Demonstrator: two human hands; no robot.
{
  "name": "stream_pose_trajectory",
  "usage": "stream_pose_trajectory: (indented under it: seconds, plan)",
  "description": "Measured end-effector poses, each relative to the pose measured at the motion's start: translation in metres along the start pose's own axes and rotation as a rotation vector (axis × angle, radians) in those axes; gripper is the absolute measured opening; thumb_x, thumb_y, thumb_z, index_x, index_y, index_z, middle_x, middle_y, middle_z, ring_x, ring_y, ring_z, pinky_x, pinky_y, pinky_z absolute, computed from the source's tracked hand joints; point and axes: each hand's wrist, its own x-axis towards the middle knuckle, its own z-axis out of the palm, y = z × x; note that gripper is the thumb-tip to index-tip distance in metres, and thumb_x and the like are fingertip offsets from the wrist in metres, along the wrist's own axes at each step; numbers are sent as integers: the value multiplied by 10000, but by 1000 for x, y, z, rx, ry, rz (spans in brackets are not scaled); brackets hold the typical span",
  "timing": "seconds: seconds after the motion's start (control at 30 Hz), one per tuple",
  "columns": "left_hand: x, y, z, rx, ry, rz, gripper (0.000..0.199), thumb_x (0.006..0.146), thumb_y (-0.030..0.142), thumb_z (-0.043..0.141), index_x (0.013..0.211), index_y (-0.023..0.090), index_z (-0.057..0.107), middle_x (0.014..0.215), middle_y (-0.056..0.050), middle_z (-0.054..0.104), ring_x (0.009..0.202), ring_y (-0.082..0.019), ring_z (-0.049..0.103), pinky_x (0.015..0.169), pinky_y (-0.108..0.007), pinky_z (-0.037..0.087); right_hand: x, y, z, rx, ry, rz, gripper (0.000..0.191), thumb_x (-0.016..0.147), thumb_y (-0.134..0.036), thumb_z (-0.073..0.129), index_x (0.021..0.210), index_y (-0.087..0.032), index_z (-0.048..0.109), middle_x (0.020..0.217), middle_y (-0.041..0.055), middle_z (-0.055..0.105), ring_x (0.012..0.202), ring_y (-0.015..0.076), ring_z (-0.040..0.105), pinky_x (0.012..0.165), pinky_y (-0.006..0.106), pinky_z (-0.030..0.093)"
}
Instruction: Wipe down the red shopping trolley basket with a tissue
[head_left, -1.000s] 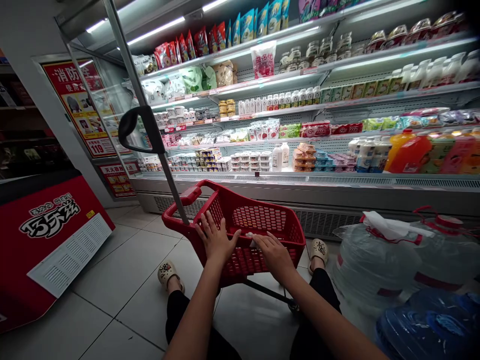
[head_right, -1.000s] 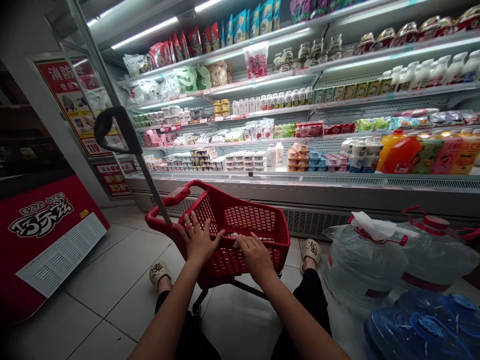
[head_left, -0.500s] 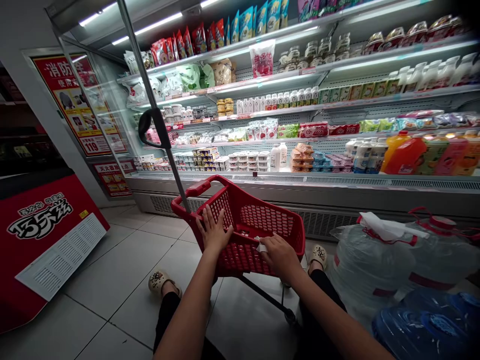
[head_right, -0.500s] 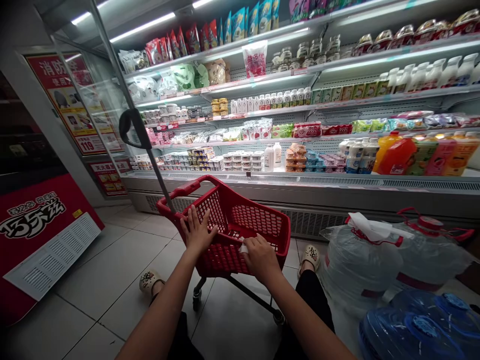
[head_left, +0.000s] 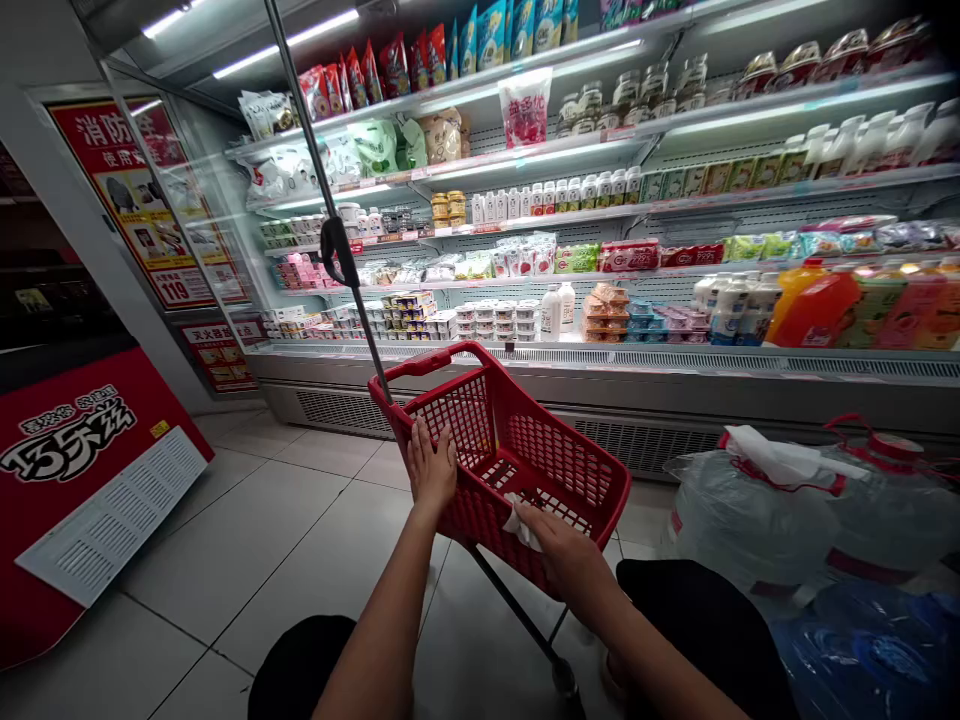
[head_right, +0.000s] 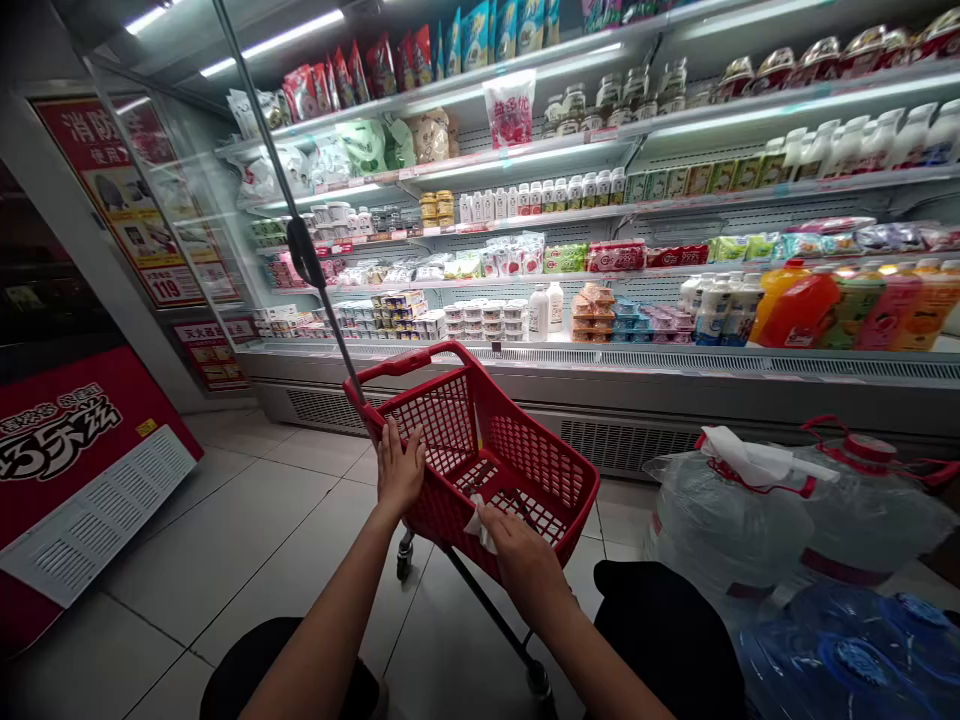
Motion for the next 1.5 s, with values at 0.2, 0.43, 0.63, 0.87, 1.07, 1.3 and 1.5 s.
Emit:
stream_pose_trajectory:
  seconds: [0.2, 0.43, 0.63, 0.87, 1.07, 1.3, 1.5]
  plan:
    - [-18, 16, 20, -4, -86, -15, 517, 1056, 341, 392, 1536, 178, 493, 1767, -99, 63, 1631, -299, 52, 1308, -517, 207, 24, -33, 15, 103, -153, 82, 758, 842, 53, 402, 1561, -172, 486, 1513, 122, 596, 1357, 224, 606, 1080, 349, 541]
    - [-17, 5, 18, 8, -166, 12, 590, 1022, 316, 405, 1589, 152, 403, 1759, -92, 67, 1628, -266, 94, 1317, -513, 169, 54, -69, 54, 28, -112, 34, 859, 770, 93, 410, 1604, -113, 390, 1544, 169, 551, 1409, 232, 556, 1137, 382, 501]
    - [-5, 6, 11, -2, -186, 24, 588, 1026, 257, 331, 1606, 172, 382, 1755, -74, 114, 1626, -241, 116, 1329, -504, 106, -21, -71, 49, -185, 116, -211, 858, 771, 81, 401, 1617, -48, 334, 1594, 171, 487, 1463, 234, 491, 1164, 375, 491]
    - [-44, 10, 1, -72, -261, 80, 578, 1050, 294, 315, 1618, 201, 365, 1739, -62, 199, 1611, -219, 198, 1314, -482, 194, -40, -63, 39, -216, 222, -337, 759, 841, 51, 355, 1587, -79, 407, 1557, 108, 547, 1415, 183, 544, 1142, 338, 504]
    - [-111, 0, -13, -331, -353, 13, 585, 1086, 332, 189, 1670, 344, 182, 1755, 28, 115, 1624, -179, 114, 1312, -556, 121, -14, -68, 61, -183, 296, -352, 643, 875, 28, 392, 1500, -52, 524, 1470, 141, 629, 1350, 203, 607, 1113, 360, 525]
    - [-114, 7, -23, -261, -326, 15, 576, 1086, 310, 219, 1660, 359, 231, 1738, 31, 212, 1622, -203, 147, 1314, -578, 114, -46, -16, 6, -271, 156, -338, 725, 924, 55, 336, 1609, -175, 381, 1600, 34, 503, 1451, 142, 494, 1250, 382, 367]
    - [-121, 21, -9, -199, -209, 48, 567, 1099, 321, 202, 1665, 295, 240, 1731, -10, 247, 1612, -204, 196, 1320, -543, 166, -82, 44, -33, -406, 148, -171, 780, 929, 66, 314, 1656, -212, 271, 1641, 40, 445, 1506, 165, 419, 1305, 436, 240]
